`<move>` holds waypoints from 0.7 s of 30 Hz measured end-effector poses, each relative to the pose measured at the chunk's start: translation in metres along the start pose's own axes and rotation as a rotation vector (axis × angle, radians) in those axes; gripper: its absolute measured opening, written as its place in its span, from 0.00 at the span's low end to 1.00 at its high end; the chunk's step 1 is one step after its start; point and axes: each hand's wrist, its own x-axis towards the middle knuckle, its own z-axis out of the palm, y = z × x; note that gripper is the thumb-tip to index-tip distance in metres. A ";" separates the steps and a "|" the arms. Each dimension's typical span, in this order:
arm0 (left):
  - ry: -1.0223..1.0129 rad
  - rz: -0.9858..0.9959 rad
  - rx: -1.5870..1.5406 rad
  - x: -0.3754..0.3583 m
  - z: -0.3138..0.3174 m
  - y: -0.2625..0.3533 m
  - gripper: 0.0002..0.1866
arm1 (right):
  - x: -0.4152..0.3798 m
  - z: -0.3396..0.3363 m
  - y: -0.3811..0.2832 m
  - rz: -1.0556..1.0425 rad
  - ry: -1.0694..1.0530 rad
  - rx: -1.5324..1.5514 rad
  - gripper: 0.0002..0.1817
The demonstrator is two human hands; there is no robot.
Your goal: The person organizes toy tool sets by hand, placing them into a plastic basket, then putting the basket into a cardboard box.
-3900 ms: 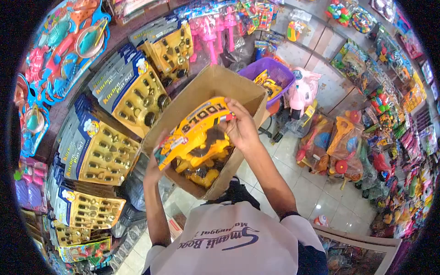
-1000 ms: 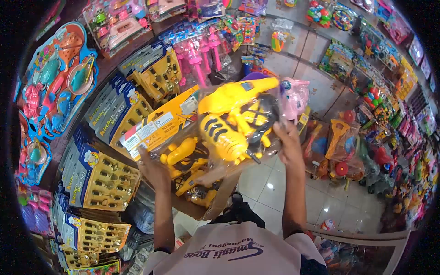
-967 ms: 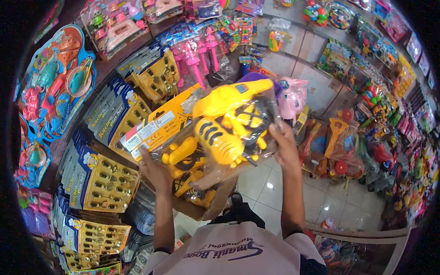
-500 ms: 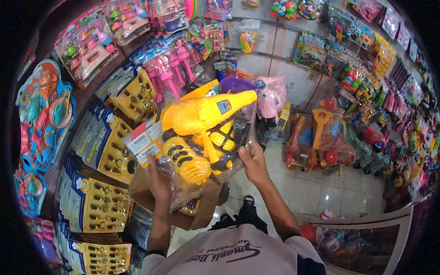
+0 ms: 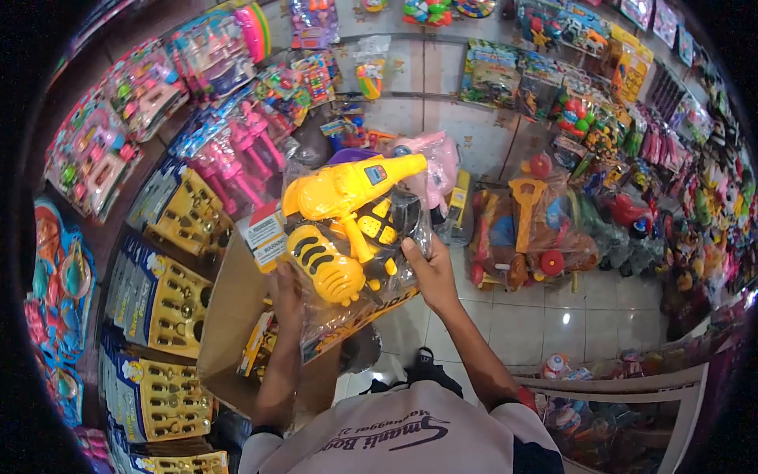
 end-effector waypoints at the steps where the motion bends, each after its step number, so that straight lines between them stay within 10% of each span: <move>1: -0.052 -0.017 -0.018 0.008 0.007 -0.012 0.23 | 0.007 -0.013 0.005 0.031 0.016 -0.020 0.19; 10: -0.253 -0.358 0.095 0.055 0.076 -0.072 0.27 | 0.051 -0.108 0.040 0.145 -0.007 -0.183 0.19; 21: -0.095 -0.239 0.014 0.117 0.074 -0.156 0.23 | 0.089 -0.157 0.049 0.276 -0.209 -0.201 0.29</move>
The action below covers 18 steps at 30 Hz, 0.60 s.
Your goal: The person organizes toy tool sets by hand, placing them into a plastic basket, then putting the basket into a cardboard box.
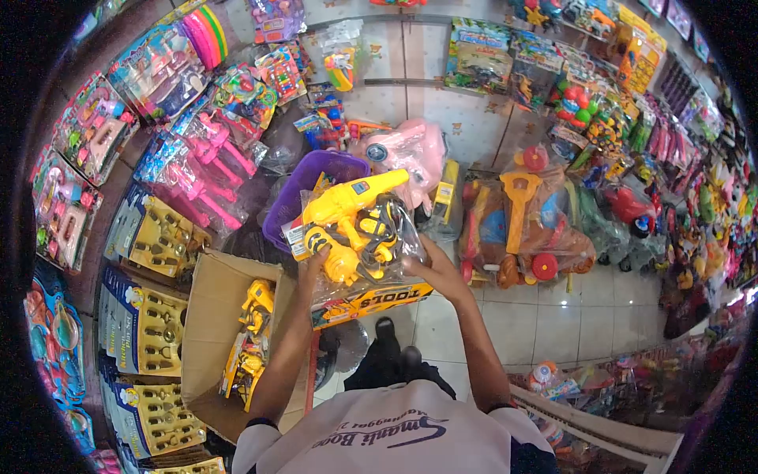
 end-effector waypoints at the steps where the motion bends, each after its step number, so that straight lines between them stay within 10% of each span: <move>1: 0.011 0.012 0.026 0.007 -0.005 0.001 0.22 | 0.000 -0.004 0.000 0.022 -0.061 0.024 0.29; 18: 0.113 0.031 -0.194 0.158 -0.076 0.041 0.18 | 0.212 0.038 0.000 0.088 -0.224 -0.051 0.35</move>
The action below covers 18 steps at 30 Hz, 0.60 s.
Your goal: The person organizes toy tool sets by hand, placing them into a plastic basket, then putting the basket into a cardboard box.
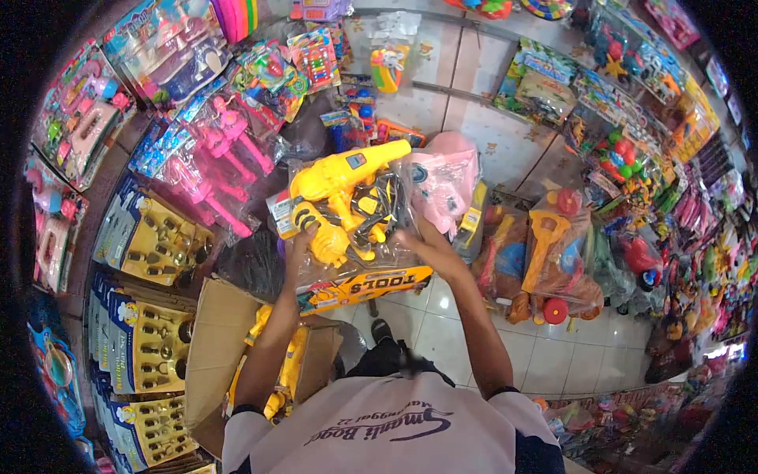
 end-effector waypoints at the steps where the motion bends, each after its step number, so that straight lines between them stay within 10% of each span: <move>1: 0.005 0.010 0.046 0.011 -0.004 0.002 0.18 | 0.019 0.008 -0.002 -0.054 0.043 -0.049 0.35; 6: -0.057 -0.052 -0.012 0.060 -0.032 0.004 0.19 | 0.078 0.033 -0.016 -0.054 0.080 -0.033 0.33; 8: -0.139 0.276 0.479 0.084 -0.055 -0.007 0.20 | 0.101 0.025 -0.003 0.053 0.070 -0.021 0.31; 14: -0.004 -0.232 0.093 0.153 -0.123 -0.057 0.32 | 0.164 0.019 0.022 -0.006 0.015 0.055 0.25; 18: 0.133 -0.217 0.087 0.148 -0.094 -0.032 0.33 | 0.207 -0.005 0.046 0.039 -0.065 0.091 0.24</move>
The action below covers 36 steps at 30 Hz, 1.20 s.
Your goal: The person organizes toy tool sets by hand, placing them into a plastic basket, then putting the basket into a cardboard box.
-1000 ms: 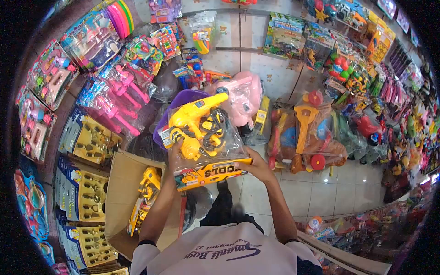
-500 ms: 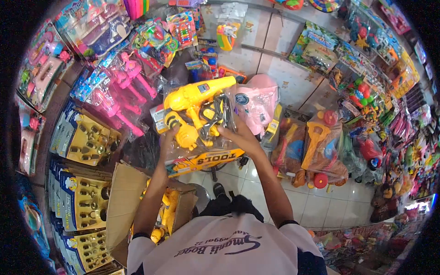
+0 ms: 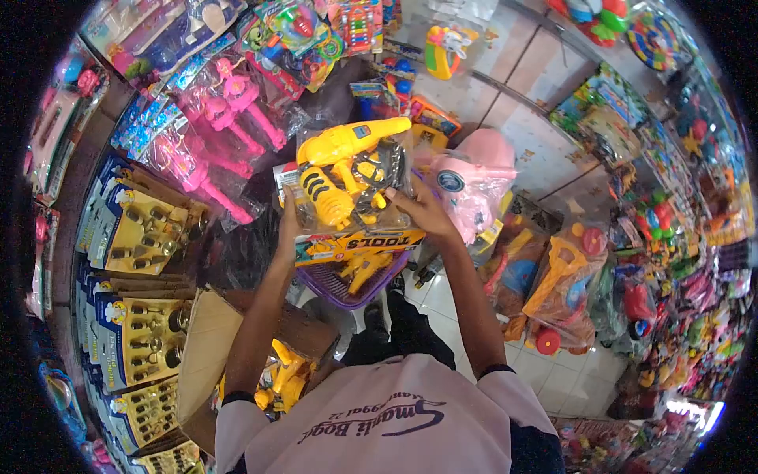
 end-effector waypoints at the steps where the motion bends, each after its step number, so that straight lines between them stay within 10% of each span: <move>1: 0.032 0.034 -0.072 -0.006 0.009 0.003 0.32 | 0.007 -0.007 0.000 0.024 -0.018 0.027 0.24; 19: 0.587 0.313 -0.154 0.041 -0.053 -0.010 0.22 | 0.113 -0.123 0.107 0.139 -0.407 -0.845 0.22; 28: 0.760 0.245 -0.136 0.057 -0.047 -0.012 0.23 | 0.145 -0.114 0.183 0.208 -0.628 -0.517 0.29; 36: 0.849 0.377 -0.033 0.075 -0.041 -0.020 0.21 | 0.168 -0.106 0.223 0.705 -0.814 -0.272 0.32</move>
